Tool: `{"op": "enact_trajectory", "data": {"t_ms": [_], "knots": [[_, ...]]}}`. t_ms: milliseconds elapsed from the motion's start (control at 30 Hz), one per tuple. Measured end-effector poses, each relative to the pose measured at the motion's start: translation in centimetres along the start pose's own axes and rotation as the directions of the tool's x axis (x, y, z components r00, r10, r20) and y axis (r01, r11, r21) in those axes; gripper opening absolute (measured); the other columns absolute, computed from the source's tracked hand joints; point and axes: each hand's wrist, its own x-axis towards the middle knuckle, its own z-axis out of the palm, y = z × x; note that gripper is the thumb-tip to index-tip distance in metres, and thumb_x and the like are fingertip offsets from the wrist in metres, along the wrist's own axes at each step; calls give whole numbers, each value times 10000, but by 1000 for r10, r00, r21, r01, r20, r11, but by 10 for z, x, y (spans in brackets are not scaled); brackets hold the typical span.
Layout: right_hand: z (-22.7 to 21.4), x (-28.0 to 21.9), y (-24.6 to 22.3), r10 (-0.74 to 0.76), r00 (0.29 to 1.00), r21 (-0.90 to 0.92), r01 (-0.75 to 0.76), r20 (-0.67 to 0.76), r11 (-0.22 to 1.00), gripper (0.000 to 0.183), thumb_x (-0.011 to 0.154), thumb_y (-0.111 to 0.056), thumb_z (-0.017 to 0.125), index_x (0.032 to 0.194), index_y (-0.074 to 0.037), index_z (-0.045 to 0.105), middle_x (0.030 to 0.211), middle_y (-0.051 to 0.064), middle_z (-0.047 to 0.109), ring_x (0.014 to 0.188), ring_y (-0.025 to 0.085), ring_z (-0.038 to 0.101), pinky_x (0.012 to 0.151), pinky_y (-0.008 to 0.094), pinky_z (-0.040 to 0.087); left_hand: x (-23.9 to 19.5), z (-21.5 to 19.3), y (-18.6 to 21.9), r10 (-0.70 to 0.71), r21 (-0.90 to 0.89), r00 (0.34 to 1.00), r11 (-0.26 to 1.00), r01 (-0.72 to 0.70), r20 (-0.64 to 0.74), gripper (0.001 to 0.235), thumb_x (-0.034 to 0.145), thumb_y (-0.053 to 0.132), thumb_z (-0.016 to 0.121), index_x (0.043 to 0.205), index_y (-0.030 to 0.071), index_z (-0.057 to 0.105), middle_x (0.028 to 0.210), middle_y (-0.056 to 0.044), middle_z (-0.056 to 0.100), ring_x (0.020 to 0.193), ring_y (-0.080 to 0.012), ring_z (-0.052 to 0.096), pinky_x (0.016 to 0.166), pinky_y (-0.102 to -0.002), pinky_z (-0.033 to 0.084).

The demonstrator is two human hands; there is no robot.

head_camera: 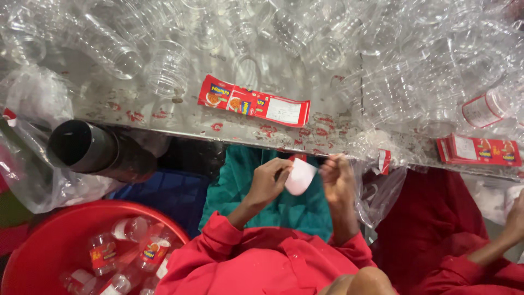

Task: The person applies adhesive labels to clear plastic bottles by hand, taking one label at a time from a stack and wrapping it around the center of each bottle before placing them in a red container.

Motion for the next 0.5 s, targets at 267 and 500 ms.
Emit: {"op": "enact_trajectory", "data": {"t_ms": [267,500], "knots": [[81,-51,-12,-32,830,-769,530,557,356,331,928,-163,715,1195,14,629,1129,80,657,994,130,658,848,286,539,8,16,-48,-313,-890,945,397,224,99,162,1090,124,518,1230,55,561,1050,15,626,947,-67,607,864,-256,510],[45,-58,35,400,881,-957,168,253,236,174,941,-146,725,1063,-21,725,892,21,649,711,96,518,629,264,443,30,-121,-17,-29,-205,652,959,-195,-757,477,1071,83,611,1478,-40,394,1409,-200,509,1320,-305,508,1145,-418,408]]}}
